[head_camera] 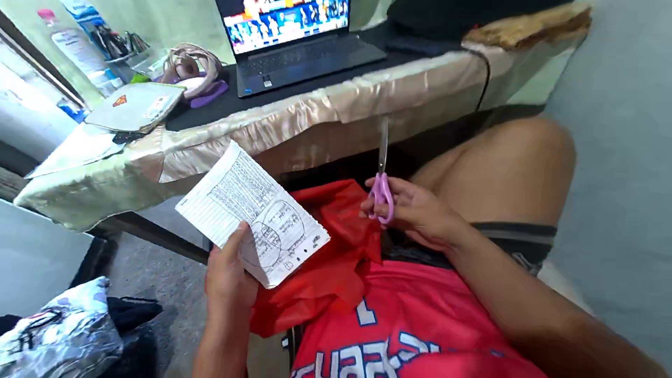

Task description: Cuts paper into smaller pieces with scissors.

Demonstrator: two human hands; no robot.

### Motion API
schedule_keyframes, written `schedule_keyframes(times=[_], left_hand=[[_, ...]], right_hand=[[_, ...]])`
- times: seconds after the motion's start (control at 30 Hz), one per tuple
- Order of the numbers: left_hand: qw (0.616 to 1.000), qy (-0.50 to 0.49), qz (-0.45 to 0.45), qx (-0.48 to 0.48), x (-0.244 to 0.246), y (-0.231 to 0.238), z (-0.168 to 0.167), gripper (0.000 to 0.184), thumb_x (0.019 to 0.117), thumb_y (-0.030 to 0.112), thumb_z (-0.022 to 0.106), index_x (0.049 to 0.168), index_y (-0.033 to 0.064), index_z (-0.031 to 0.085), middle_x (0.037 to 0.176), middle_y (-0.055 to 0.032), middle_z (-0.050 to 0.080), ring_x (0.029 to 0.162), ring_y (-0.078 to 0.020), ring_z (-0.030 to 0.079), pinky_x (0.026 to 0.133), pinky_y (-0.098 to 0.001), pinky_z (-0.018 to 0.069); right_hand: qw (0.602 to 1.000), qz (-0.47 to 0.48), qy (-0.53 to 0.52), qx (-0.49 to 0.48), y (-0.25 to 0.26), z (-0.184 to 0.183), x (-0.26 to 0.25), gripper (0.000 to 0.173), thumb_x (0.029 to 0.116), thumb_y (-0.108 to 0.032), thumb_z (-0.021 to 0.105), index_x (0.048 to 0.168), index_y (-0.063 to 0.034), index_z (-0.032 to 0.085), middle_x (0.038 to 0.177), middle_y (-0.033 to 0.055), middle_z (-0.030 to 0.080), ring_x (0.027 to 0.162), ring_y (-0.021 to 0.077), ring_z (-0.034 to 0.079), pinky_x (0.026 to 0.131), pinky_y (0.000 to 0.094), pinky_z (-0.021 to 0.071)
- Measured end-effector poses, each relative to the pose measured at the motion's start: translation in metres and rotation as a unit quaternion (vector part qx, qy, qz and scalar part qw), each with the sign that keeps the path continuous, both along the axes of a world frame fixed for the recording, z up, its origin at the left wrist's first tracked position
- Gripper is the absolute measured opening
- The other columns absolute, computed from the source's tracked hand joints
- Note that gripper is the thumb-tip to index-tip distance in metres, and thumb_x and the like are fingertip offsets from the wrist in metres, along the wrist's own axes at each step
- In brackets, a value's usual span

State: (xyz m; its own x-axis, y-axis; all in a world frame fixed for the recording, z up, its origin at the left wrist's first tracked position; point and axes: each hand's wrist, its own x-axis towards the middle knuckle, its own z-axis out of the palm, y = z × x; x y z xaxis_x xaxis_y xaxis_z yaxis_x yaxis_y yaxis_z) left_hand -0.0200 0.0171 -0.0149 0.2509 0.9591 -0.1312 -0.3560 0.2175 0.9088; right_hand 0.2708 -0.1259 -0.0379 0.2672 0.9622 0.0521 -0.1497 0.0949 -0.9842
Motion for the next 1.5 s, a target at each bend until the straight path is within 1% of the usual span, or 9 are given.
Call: schedule_keyframes(times=[0.07, 0.2, 0.3, 0.5, 0.63, 0.83, 1.1, 1.3, 1.5], left_hand=[[0.998, 0.062, 0.014, 0.024, -0.007, -0.006, -0.011, 0.027, 0.1064, 0.015, 0.053, 0.122, -0.0068, 0.059, 0.099, -0.0184, 0.074, 0.09, -0.0262, 0.075, 0.082, -0.0462, 0.0641], [0.993, 0.106, 0.026, 0.049, -0.025, -0.001, -0.019, 0.022, 0.1062, 0.014, 0.053, 0.117, -0.0044, 0.06, 0.095, -0.0129, 0.075, 0.086, -0.0213, 0.075, 0.079, -0.0423, 0.0647], [0.994, 0.094, 0.03, 0.049, -0.028, -0.001, -0.023, 0.021, 0.1061, 0.012, 0.052, 0.115, -0.0044, 0.061, 0.093, -0.0128, 0.075, 0.084, -0.0211, 0.076, 0.078, -0.0418, 0.0651], [0.998, 0.047, 0.028, 0.044, -0.031, 0.0, -0.029, 0.021, 0.1066, 0.011, 0.05, 0.115, -0.0054, 0.061, 0.094, -0.0153, 0.074, 0.086, -0.0221, 0.076, 0.079, -0.0423, 0.0649], [0.998, 0.038, 0.024, 0.046, -0.028, -0.001, -0.027, 0.021, 0.1065, 0.011, 0.05, 0.114, -0.0054, 0.061, 0.095, -0.0153, 0.075, 0.086, -0.0225, 0.076, 0.081, -0.0429, 0.0646], [0.998, 0.035, 0.026, 0.044, -0.026, -0.003, -0.026, 0.022, 0.1071, 0.012, 0.05, 0.114, -0.0054, 0.061, 0.096, -0.0156, 0.074, 0.087, -0.0229, 0.075, 0.081, -0.0429, 0.0645], [0.991, 0.1, -0.002, 0.094, -0.042, 0.009, 0.001, 0.018, 0.1058, 0.009, 0.049, 0.111, -0.0005, 0.062, 0.091, -0.0088, 0.075, 0.084, -0.0176, 0.075, 0.079, -0.0387, 0.0649], [0.992, 0.109, 0.005, 0.07, -0.032, 0.013, 0.004, 0.018, 0.1059, 0.01, 0.052, 0.112, -0.0011, 0.064, 0.092, -0.0105, 0.076, 0.083, -0.0192, 0.076, 0.077, -0.0399, 0.0652], [1.0, 0.024, -0.002, -0.013, -0.021, 0.002, -0.016, 0.03, 0.1081, 0.017, 0.049, 0.128, -0.0047, 0.055, 0.106, -0.0203, 0.072, 0.097, -0.0283, 0.074, 0.087, -0.0502, 0.0622]], right_hand=[[1.0, 0.02, 0.014, -0.014, -0.014, -0.014, -0.012, 0.05, 0.0948, -0.009, 0.067, 0.142, -0.0074, 0.051, 0.106, 0.0109, 0.072, 0.092, 0.019, 0.071, 0.075, 0.0303, 0.0607], [0.991, 0.051, -0.122, -0.023, -0.021, -0.01, -0.041, 0.057, 0.0911, -0.027, 0.077, 0.138, -0.0073, 0.052, 0.105, 0.0007, 0.069, 0.092, 0.0076, 0.068, 0.08, 0.0241, 0.0581], [0.97, -0.088, -0.228, -0.017, -0.006, -0.018, -0.047, 0.048, 0.0926, -0.033, 0.076, 0.134, -0.0145, 0.059, 0.105, 0.0003, 0.07, 0.092, 0.0097, 0.068, 0.081, 0.0292, 0.0589], [0.937, -0.265, -0.21, -0.091, 0.019, -0.054, -0.017, 0.069, 0.0911, -0.031, 0.078, 0.146, -0.0099, 0.043, 0.119, 0.0102, 0.065, 0.099, 0.0174, 0.067, 0.085, 0.0383, 0.058], [0.963, -0.211, -0.099, -0.135, 0.01, -0.07, -0.025, 0.065, 0.0903, -0.025, 0.079, 0.141, -0.0012, 0.046, 0.115, 0.0126, 0.068, 0.098, 0.0159, 0.07, 0.086, 0.0336, 0.06], [0.975, -0.192, -0.001, -0.114, 0.006, -0.054, -0.027, 0.044, 0.087, -0.009, 0.081, 0.126, -0.0004, 0.061, 0.101, 0.0099, 0.075, 0.086, 0.0152, 0.073, 0.078, 0.03, 0.062], [0.97, -0.144, -0.109, -0.162, -0.03, 0.003, -0.009, 0.043, 0.0874, -0.006, 0.079, 0.126, -0.0083, 0.062, 0.094, 0.0046, 0.076, 0.077, 0.0113, 0.071, 0.069, 0.0272, 0.0599], [0.92, -0.179, -0.315, -0.151, -0.042, 0.01, -0.024, 0.045, 0.0966, -0.033, 0.072, 0.137, -0.02, 0.057, 0.096, -0.0023, 0.071, 0.081, 0.0093, 0.069, 0.075, 0.0329, 0.0601], [0.869, -0.133, -0.473, -0.061, -0.057, 0.029, -0.078, 0.067, 0.0926, -0.06, 0.062, 0.148, -0.0239, 0.05, 0.128, -0.0037, 0.064, 0.112, 0.0094, 0.06, 0.086, 0.0325, 0.0548]])
